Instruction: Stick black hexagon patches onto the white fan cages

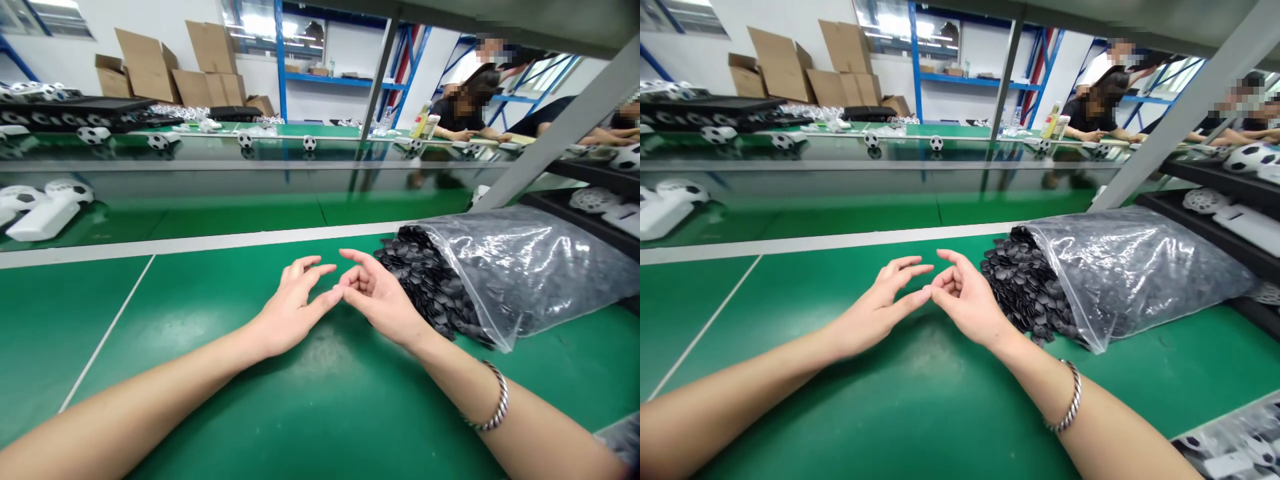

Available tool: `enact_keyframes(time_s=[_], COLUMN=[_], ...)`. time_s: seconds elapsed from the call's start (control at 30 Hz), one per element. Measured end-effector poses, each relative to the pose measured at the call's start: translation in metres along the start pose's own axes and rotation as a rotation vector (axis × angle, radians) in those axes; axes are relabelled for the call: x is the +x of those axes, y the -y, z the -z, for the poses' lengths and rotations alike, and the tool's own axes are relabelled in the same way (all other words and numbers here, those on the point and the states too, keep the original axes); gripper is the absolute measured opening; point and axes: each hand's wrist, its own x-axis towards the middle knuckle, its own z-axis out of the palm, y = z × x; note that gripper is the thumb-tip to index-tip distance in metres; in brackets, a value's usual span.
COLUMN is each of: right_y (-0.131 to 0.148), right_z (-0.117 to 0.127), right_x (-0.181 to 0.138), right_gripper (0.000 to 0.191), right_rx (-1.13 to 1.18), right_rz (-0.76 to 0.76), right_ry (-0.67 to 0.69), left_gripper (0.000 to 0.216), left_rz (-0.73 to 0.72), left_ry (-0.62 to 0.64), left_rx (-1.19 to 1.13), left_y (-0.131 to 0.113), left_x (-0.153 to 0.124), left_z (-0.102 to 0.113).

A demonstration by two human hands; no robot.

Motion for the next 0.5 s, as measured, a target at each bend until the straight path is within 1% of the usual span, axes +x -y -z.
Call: enact_keyframes(time_s=[0.07,0.23,0.37,0.5], right_y=[-0.001,-0.002,-0.003,-0.004], right_z=[0.001,0.002,0.003,0.003], right_x=[0.000,0.002,0.003,0.005], right_gripper=[0.050,0.052,0.054,0.054], right_rx=[-0.017,-0.049,-0.057,-0.060], right_rz=[0.005,-0.022,-0.038,-0.049], right_ry=[0.002,-0.015,-0.036,-0.066], left_gripper=[0.047,0.046,0.044,0.038], left_rz=[0.015,-0.026,-0.028,-0.023], left_ry=[0.003,-0.040,-0.060,-0.117], left_rx=[-0.018,0.030,0.046,0.033], left_y=[0.002,0.005,0.008,0.023], left_x=[0.001,0.002,0.004,0.013], left_z=[0.000,-0.002,-0.003,-0.002])
